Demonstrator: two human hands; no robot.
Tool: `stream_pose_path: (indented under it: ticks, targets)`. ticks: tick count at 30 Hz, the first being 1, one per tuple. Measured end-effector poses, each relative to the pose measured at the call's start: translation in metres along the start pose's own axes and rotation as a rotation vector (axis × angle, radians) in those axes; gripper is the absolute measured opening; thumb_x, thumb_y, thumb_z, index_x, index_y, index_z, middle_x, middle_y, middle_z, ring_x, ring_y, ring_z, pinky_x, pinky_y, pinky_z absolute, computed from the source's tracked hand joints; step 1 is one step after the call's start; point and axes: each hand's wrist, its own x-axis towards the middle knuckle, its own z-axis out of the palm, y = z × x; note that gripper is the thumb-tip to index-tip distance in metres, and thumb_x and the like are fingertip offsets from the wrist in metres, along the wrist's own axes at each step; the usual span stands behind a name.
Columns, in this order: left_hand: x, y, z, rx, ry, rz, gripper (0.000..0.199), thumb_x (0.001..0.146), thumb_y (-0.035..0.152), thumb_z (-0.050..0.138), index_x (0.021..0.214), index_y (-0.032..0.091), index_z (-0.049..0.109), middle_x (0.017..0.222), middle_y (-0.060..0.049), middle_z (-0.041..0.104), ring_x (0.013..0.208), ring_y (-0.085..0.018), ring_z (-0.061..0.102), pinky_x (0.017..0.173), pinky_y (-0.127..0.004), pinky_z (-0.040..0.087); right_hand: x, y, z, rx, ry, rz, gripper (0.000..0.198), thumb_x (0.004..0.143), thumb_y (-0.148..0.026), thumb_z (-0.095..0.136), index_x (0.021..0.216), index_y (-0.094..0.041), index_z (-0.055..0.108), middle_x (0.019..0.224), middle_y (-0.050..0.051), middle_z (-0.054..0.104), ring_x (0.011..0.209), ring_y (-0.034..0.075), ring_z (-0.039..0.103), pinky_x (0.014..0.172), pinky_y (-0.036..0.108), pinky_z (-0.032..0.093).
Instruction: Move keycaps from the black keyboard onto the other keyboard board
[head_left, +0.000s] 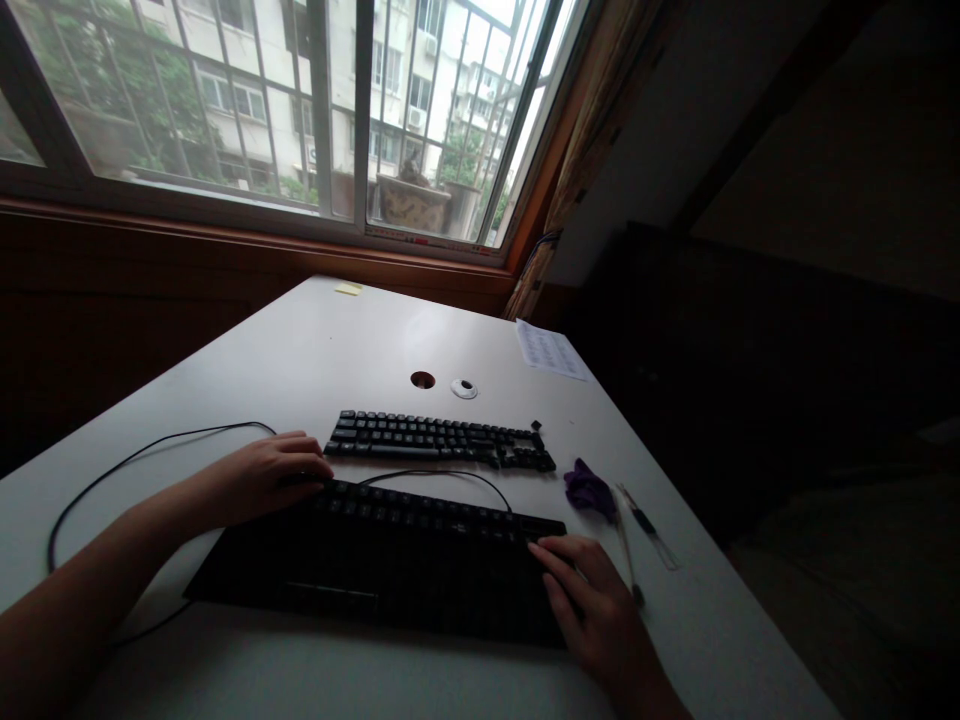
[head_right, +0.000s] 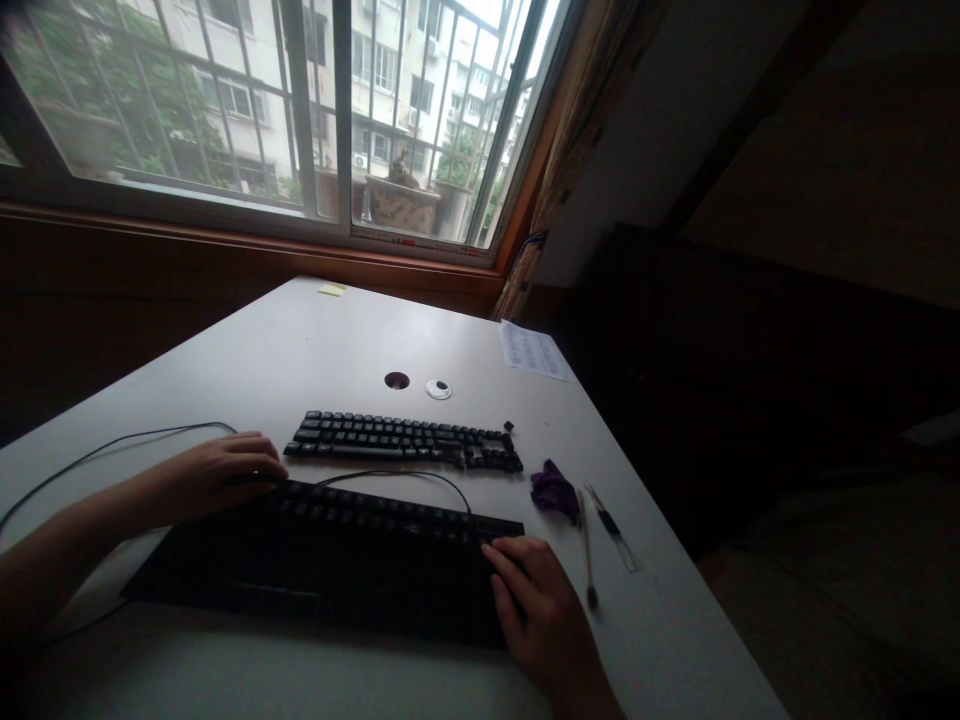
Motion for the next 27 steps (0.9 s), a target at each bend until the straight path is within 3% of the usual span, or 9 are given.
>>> stream_pose_path:
  ticks: [12, 17, 22, 27]
  targets:
    - [-0.002, -0.002, 0.002, -0.006, -0.034, -0.028, 0.020, 0.105, 0.027, 0.058, 0.117, 0.026, 0.073, 0.109, -0.007, 0.071, 0.097, -0.020, 0.069, 0.085, -0.028, 0.055, 0.001, 0.000, 0.003, 0.005, 0.030, -0.011, 0.039, 0.097, -0.015, 0.060, 0.132, -0.028, 0.070, 0.114, 0.009, 0.074, 0.108, 0.025, 0.071, 0.091, 0.042, 0.064]
    - [-0.001, 0.000, 0.001, -0.009, -0.034, -0.023, 0.019, 0.104, 0.026, 0.059, 0.117, 0.027, 0.073, 0.109, -0.007, 0.071, 0.098, -0.020, 0.068, 0.086, -0.028, 0.054, 0.008, 0.013, -0.005, 0.057, 0.088, 0.038, 0.031, 0.099, -0.017, 0.059, 0.124, -0.030, 0.074, 0.110, 0.007, 0.075, 0.102, 0.024, 0.073, 0.088, 0.040, 0.064]
    - [0.000, 0.003, 0.000, -0.013, -0.003, -0.005, 0.017, 0.104, 0.025, 0.059, 0.114, 0.026, 0.073, 0.105, -0.007, 0.072, 0.095, -0.019, 0.068, 0.085, -0.028, 0.054, 0.037, 0.058, -0.018, -0.016, 0.156, 0.082, 0.023, 0.100, -0.025, 0.063, 0.119, -0.030, 0.075, 0.110, 0.005, 0.075, 0.102, 0.025, 0.072, 0.095, 0.045, 0.059]
    - [0.000, 0.003, 0.001, -0.006, -0.017, -0.022, 0.018, 0.104, 0.025, 0.059, 0.116, 0.026, 0.072, 0.108, -0.007, 0.071, 0.097, -0.019, 0.068, 0.086, -0.028, 0.054, 0.083, 0.128, -0.011, -0.090, 0.053, 0.166, 0.026, 0.102, -0.031, 0.055, 0.117, -0.027, 0.076, 0.109, 0.007, 0.074, 0.104, 0.026, 0.069, 0.096, 0.046, 0.056]
